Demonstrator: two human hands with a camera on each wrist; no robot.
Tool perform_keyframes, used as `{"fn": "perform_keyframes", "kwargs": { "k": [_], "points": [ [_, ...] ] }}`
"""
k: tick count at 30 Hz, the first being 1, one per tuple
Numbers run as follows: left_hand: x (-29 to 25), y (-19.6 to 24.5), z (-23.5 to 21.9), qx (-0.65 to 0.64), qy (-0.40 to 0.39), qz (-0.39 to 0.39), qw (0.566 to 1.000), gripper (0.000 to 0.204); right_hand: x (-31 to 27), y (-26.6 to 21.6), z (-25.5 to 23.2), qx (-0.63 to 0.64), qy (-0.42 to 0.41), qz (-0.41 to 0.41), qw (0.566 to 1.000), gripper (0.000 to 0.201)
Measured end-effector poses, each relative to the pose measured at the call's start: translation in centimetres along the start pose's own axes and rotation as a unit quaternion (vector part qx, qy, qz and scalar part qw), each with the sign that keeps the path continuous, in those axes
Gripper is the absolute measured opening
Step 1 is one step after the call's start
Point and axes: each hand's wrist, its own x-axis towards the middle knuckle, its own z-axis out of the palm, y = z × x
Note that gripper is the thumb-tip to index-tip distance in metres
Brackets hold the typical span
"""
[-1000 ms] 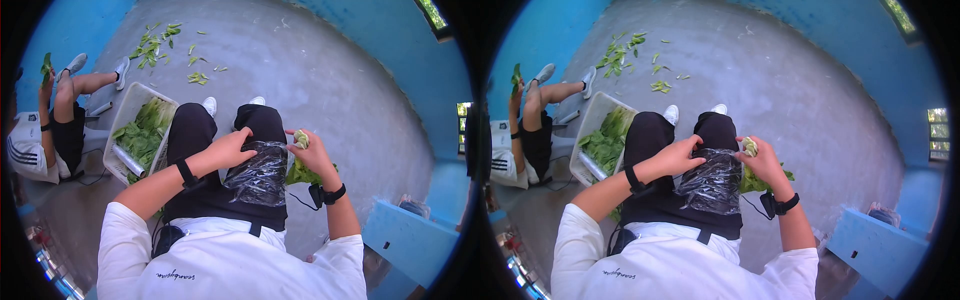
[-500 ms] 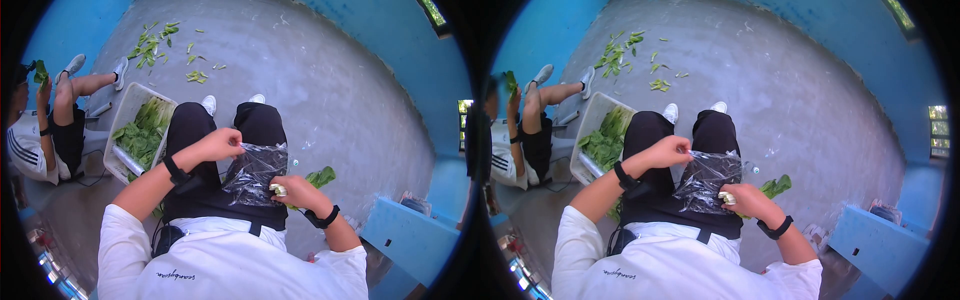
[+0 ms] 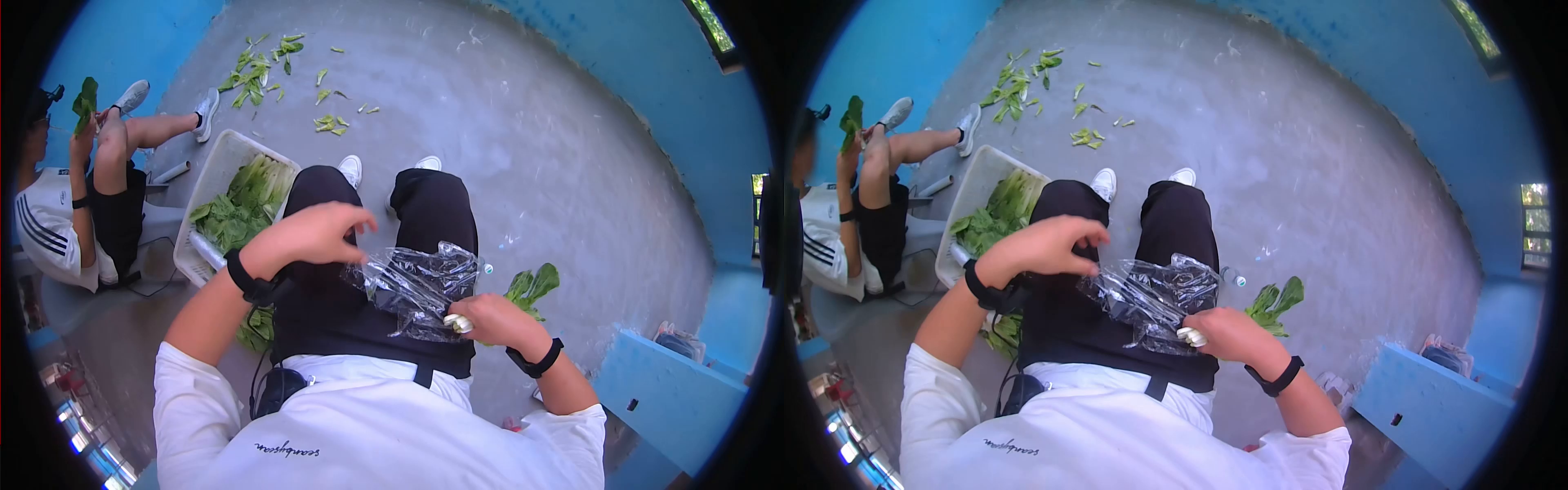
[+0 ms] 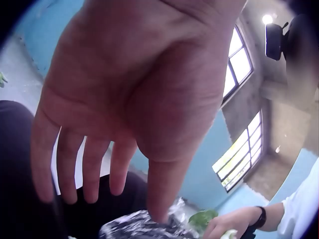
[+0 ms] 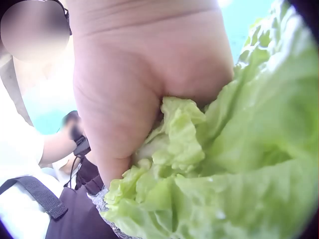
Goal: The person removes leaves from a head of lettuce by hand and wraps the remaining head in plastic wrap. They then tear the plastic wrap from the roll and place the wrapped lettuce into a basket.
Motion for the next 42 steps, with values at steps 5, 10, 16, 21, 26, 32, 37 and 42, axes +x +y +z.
{"fn": "perform_keyframes", "kwargs": {
  "k": [5, 10, 16, 21, 26, 32, 37, 42],
  "points": [
    [5.6, 3.3, 3.0, 0.069, 0.059, 0.002, 0.996, 0.035, 0.3, -0.7, -0.3, -0.034, -0.008, -0.008, 0.999, 0.028],
    [8.5, 5.4, 6.6, 0.242, 0.037, -0.035, 0.969, 0.038, 0.4, -1.3, -0.2, -0.051, -0.004, -0.022, 0.998, 0.027],
    [9.0, 2.7, 6.7, 0.102, 0.053, 0.003, 0.993, 0.029, 0.5, -1.4, 0.1, -0.063, -0.003, -0.029, 0.998, 0.027],
    [7.7, 2.5, 3.9, 0.036, 0.146, 0.089, 0.985, 0.018, 0.5, -2.1, -0.5, -0.036, -0.002, -0.030, 0.999, 0.027],
    [6.5, 3.0, 2.4, 0.123, 0.197, 0.199, 0.952, 0.018, 0.7, -2.5, -0.7, -0.049, -0.007, -0.035, 0.998, 0.029],
    [6.2, 1.6, 3.7, -0.110, 0.157, 0.071, 0.979, 0.018, 0.1, -2.1, -1.0, -0.034, 0.052, -0.033, 0.997, 0.028],
    [7.2, -0.7, 5.4, -0.244, 0.159, 0.097, 0.952, 0.022, -1.5, -1.2, -1.8, 0.044, 0.090, 0.016, 0.995, 0.023],
    [6.3, -0.6, 4.6, -0.455, 0.102, 0.077, 0.881, 0.022, -3.2, -0.4, -2.9, 0.088, 0.129, 0.087, 0.984, 0.033]
  ]
}}
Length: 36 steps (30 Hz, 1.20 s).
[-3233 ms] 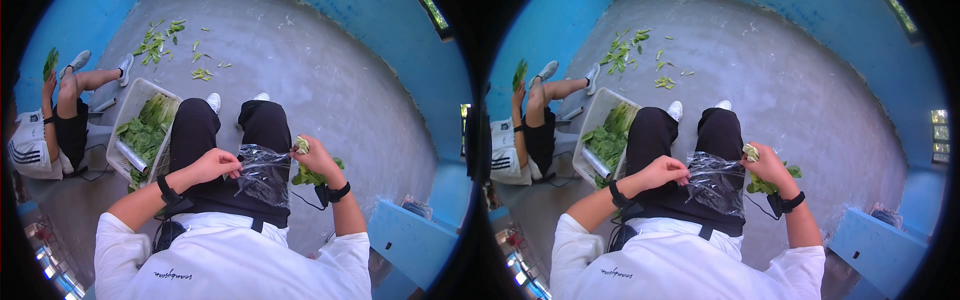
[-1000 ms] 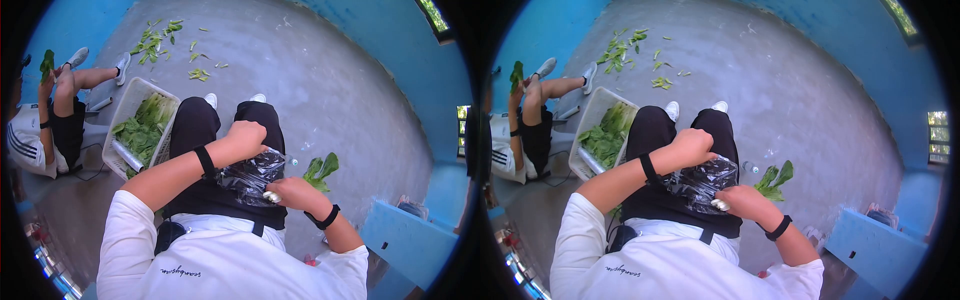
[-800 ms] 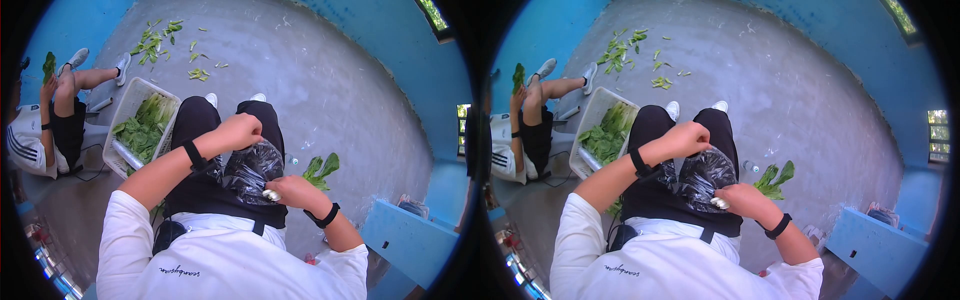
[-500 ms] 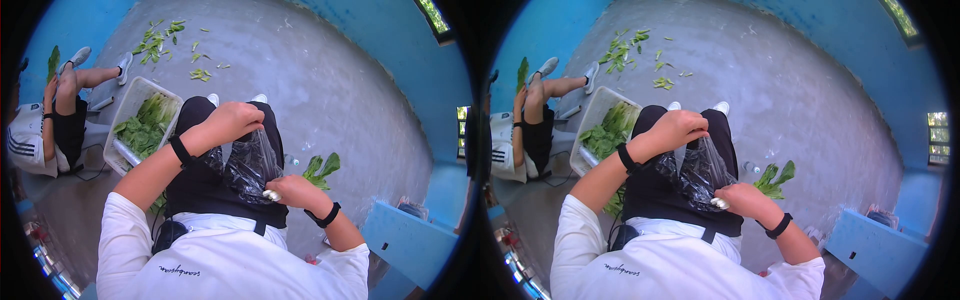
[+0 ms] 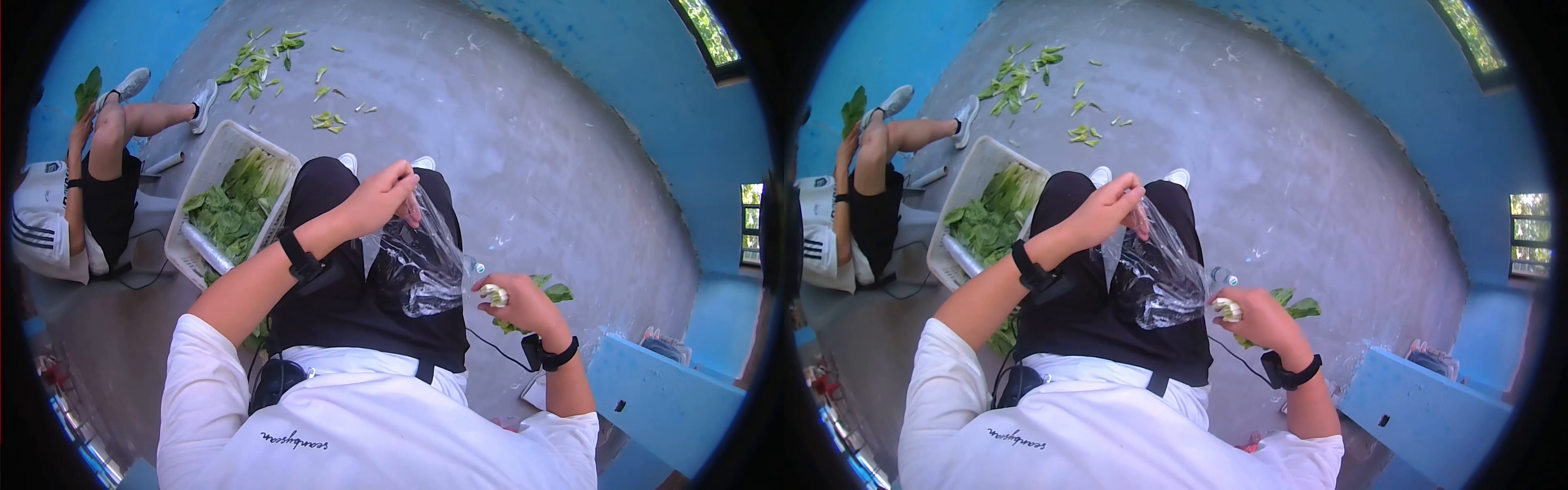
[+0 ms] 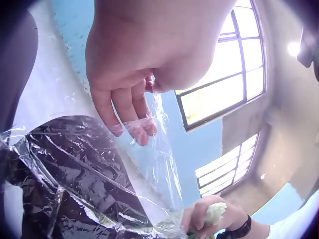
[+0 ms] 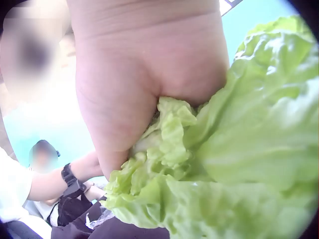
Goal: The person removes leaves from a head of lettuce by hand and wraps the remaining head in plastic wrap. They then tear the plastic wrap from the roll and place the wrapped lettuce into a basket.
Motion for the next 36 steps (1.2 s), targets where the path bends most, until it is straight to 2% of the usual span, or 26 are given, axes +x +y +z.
{"fn": "perform_keyframes", "kwargs": {
  "k": [1, 4, 6, 8, 11, 16, 21, 22, 25, 26, 29, 33, 36],
  "points": [
    [-0.3, 0.5, -0.1, -0.036, 0.001, -0.004, 0.999, 0.023, 0.0, 0.0, -0.2, 0.018, 0.025, -0.004, 1.000, 0.033],
    [-1.8, 2.8, -0.4, 0.050, 0.034, -0.008, 0.998, 0.025, 0.3, -0.2, -0.5, 0.059, 0.081, -0.016, 0.995, 0.033],
    [-3.3, 4.1, -0.2, -0.027, 0.097, -0.024, 0.995, 0.024, 1.0, -0.7, -0.7, 0.072, 0.094, -0.020, 0.993, 0.034],
    [-4.8, 4.4, -0.9, -0.069, 0.154, -0.045, 0.985, 0.023, 2.1, -1.8, -1.2, 0.039, 0.073, -0.028, 0.996, 0.031],
    [-7.6, 5.0, -2.8, -0.151, 0.236, -0.032, 0.959, 0.021, 3.7, -4.0, -1.8, 0.025, 0.040, -0.039, 0.998, 0.027],
    [-11.3, 2.6, -7.6, -0.184, 0.310, -0.039, 0.932, 0.017, 6.4, -8.8, -2.4, 0.043, -0.023, -0.064, 0.997, 0.026],
    [-13.0, -0.1, -10.3, -0.236, 0.353, -0.023, 0.905, 0.016, 9.7, -11.4, 0.2, -0.011, -0.029, -0.128, 0.991, 0.030],
    [-13.2, -0.6, -10.7, -0.241, 0.363, -0.018, 0.900, 0.016, 10.4, -11.5, 0.9, -0.034, -0.052, -0.135, 0.989, 0.037],
    [-13.8, -1.6, -11.6, -0.225, 0.370, -0.015, 0.901, 0.016, 11.6, -12.8, 3.9, -0.065, -0.093, -0.226, 0.968, 0.045],
    [-13.9, -1.9, -11.8, -0.225, 0.375, -0.013, 0.899, 0.016, 12.2, -13.2, 4.6, -0.109, -0.131, -0.231, 0.958, 0.054],
    [-14.6, -2.6, -12.4, -0.218, 0.365, -0.007, 0.905, 0.018, 13.1, -15.6, 5.9, -0.200, -0.223, -0.210, 0.931, 0.060],
    [-15.5, -3.3, -13.1, -0.218, 0.332, -0.009, 0.918, 0.026, 14.1, -15.2, 7.9, -0.251, -0.183, -0.229, 0.923, 0.063],
    [-16.2, -3.3, -13.2, -0.207, 0.329, -0.006, 0.921, 0.032, 14.2, -15.4, 8.0, -0.241, -0.154, -0.220, 0.933, 0.061]
  ]
}}
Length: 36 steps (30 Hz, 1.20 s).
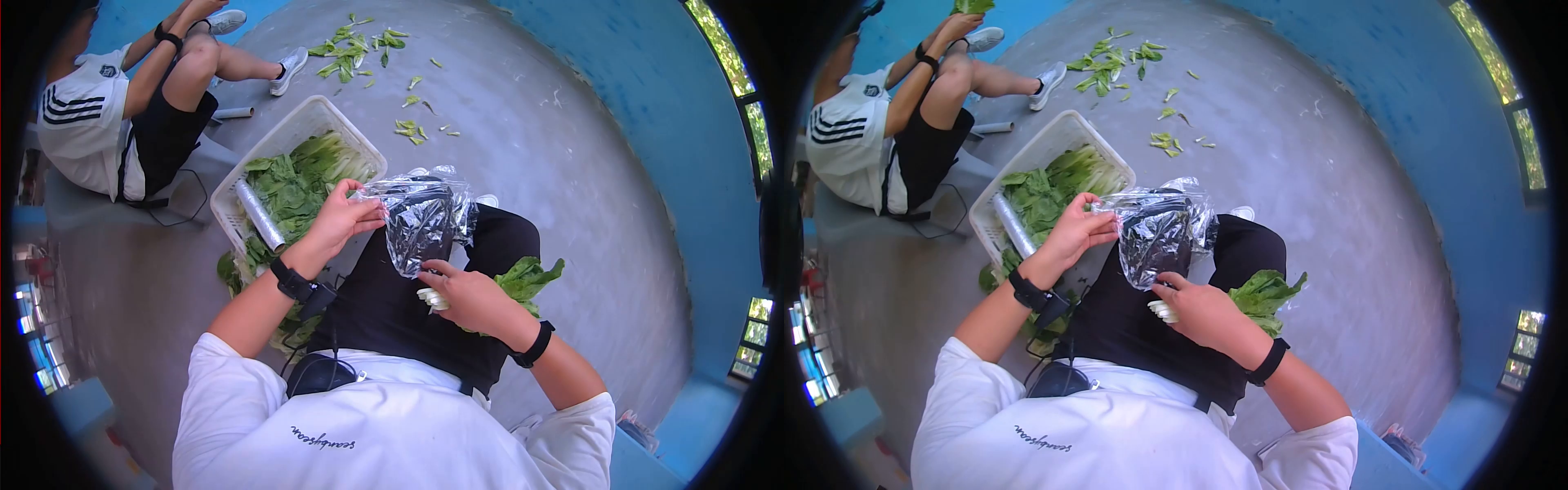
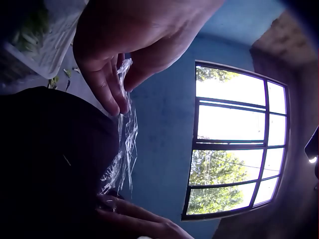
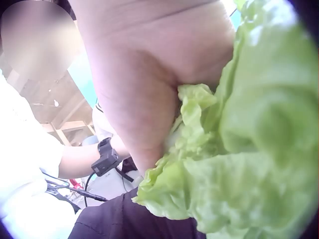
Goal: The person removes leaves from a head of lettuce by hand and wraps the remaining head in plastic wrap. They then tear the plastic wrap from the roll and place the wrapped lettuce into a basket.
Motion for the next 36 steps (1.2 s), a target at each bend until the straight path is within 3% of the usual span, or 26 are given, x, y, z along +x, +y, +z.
{"fn": "perform_keyframes", "kwargs": {
  "k": [3, 7, 10, 24, 30, 33, 36],
  "points": [
    [0.0, 0.0, -0.5, 0.017, -0.011, 0.003, 1.000, 0.035, 0.1, 0.5, 0.8, -0.012, 0.019, 0.009, 1.000, 0.059],
    [-0.5, 0.8, -0.7, 0.044, -0.018, -0.005, 0.999, 0.037, -0.6, 0.4, 0.1, 0.001, -0.028, 0.005, 1.000, 0.060],
    [-0.7, 1.3, -1.5, 0.070, -0.060, -0.044, 0.995, 0.036, -1.6, 0.6, -0.4, 0.008, -0.047, -0.007, 0.999, 0.058],
    [-4.2, 1.4, -5.4, 0.144, -0.104, -0.135, 0.975, 0.025, -4.2, -0.3, -0.3, 0.054, -0.106, -0.068, 0.991, 0.056],
    [-5.6, 1.0, -7.3, 0.168, -0.109, -0.166, 0.965, 0.025, -5.4, -1.7, -1.6, 0.060, -0.171, -0.018, 0.983, 0.057],
    [-5.8, 0.5, -8.4, 0.188, -0.102, -0.176, 0.961, 0.026, -6.3, -1.4, -2.5, 0.089, -0.147, 0.030, 0.985, 0.057],
    [-6.1, 0.4, -8.5, 0.224, -0.100, -0.185, 0.952, 0.032, -7.1, -0.3, -2.1, 0.083, -0.132, 0.026, 0.987, 0.055]
  ]
}}
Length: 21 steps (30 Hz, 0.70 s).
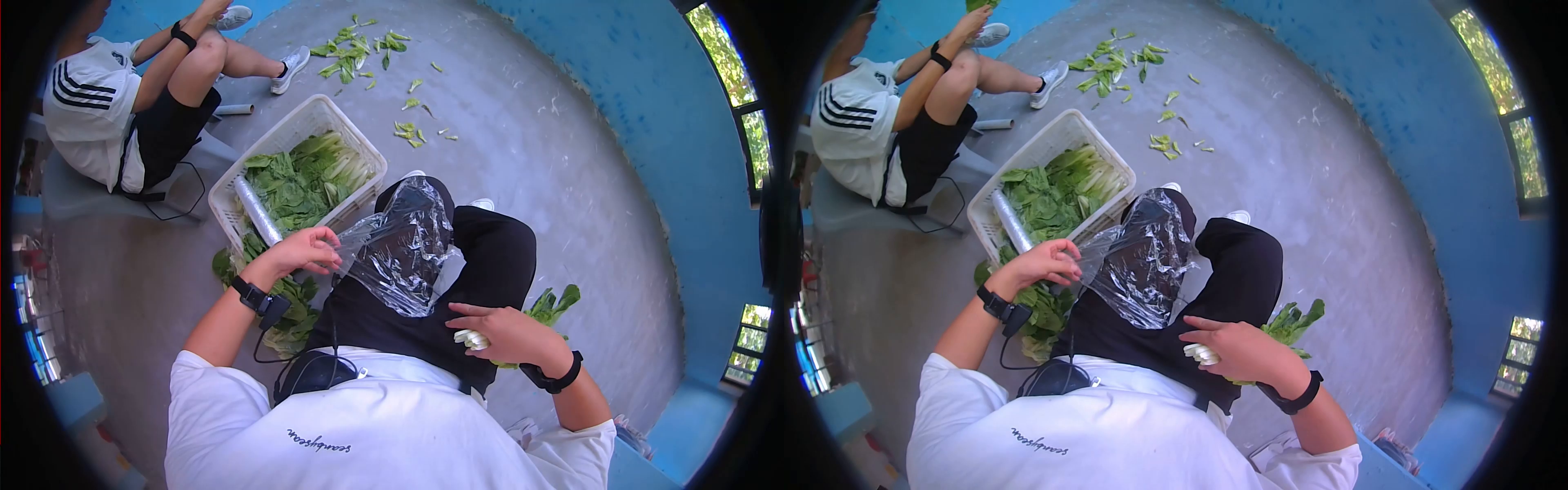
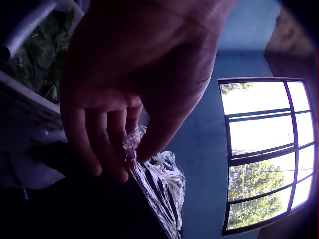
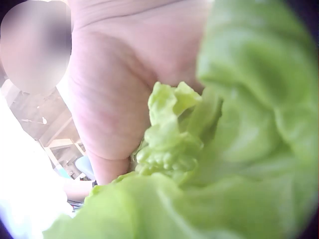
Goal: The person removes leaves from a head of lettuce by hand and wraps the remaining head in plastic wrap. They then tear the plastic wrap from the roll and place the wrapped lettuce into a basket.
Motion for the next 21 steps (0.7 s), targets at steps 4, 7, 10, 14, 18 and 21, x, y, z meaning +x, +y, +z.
{"fn": "perform_keyframes", "kwargs": {
  "k": [4, 7, 10, 14, 18, 21],
  "points": [
    [0.1, 0.7, 1.9, 0.135, 0.175, 0.133, 0.966, 0.042, -1.0, 0.2, 0.0, 0.019, 0.042, -0.030, 0.999, 0.053],
    [0.5, 3.2, 4.4, 0.281, 0.252, 0.288, 0.880, 0.046, -1.7, -0.1, -0.9, 0.070, 0.040, 0.044, 0.996, 0.050],
    [1.1, 5.0, 9.2, 0.384, 0.144, 0.415, 0.812, 0.050, -2.1, -0.9, -2.7, 0.089, 0.090, 0.084, 0.988, 0.046],
    [3.5, 4.2, 12.7, 0.587, 0.052, 0.478, 0.651, 0.056, -3.0, -2.0, -4.0, 0.104, 0.136, 0.086, 0.982, 0.041],
    [4.5, 2.7, 12.7, 0.626, -0.011, 0.457, 0.631, 0.061, -2.8, -1.9, -3.4, 0.148, 0.157, 0.112, 0.970, 0.038],
    [3.7, 2.2, 12.4, 0.618, -0.010, 0.453, 0.642, 0.062, -1.0, -0.6, -3.1, 0.123, 0.199, 0.110, 0.966, 0.034]
  ]
}}
